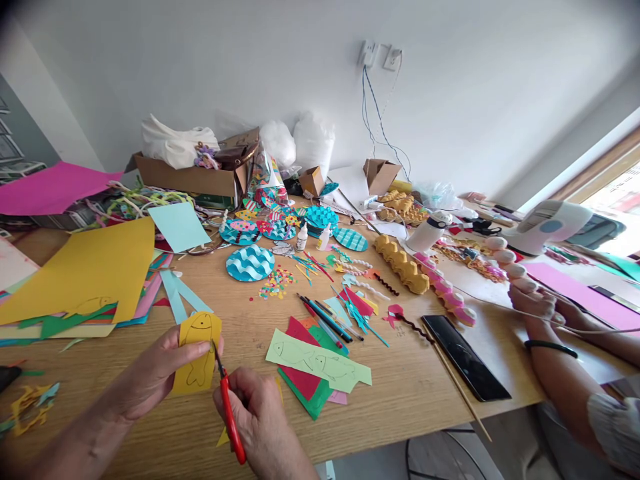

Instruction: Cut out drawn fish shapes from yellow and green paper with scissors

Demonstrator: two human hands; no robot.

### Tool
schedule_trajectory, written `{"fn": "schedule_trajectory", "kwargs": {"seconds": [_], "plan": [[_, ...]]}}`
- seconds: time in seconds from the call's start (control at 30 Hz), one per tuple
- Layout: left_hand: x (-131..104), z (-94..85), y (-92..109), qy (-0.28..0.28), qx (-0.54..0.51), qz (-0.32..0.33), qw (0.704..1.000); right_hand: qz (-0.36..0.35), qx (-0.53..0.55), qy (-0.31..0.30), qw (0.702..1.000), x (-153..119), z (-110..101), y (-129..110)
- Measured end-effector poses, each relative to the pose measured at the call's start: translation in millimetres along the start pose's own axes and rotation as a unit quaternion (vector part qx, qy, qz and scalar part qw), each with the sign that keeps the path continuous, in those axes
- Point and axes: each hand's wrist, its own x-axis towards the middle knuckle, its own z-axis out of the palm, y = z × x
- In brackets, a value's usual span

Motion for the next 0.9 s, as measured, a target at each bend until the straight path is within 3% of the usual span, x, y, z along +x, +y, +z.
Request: {"fn": "schedule_trajectory", "kwargs": {"seconds": [0.17, 0.53, 0.9], "plan": [[0.2, -2.0, -0.6, -0.01, 0.005, -0.005, 1.0, -0.008, -0.014, 0.002, 1.0, -0.1, -1.6, 0.2], [1.8, -2.2, -1.1, 0.037, 0.017, 0.001, 0.999, -0.001, 0.003, 0.004, 1.0, 0.3, -0.9, -2.0], [2.5, -4.8, -2.3, 0.024, 0.019, -0.002, 1.0, -0.011, -0.008, 0.001, 1.0, -0.2, -1.4, -0.5]]}}
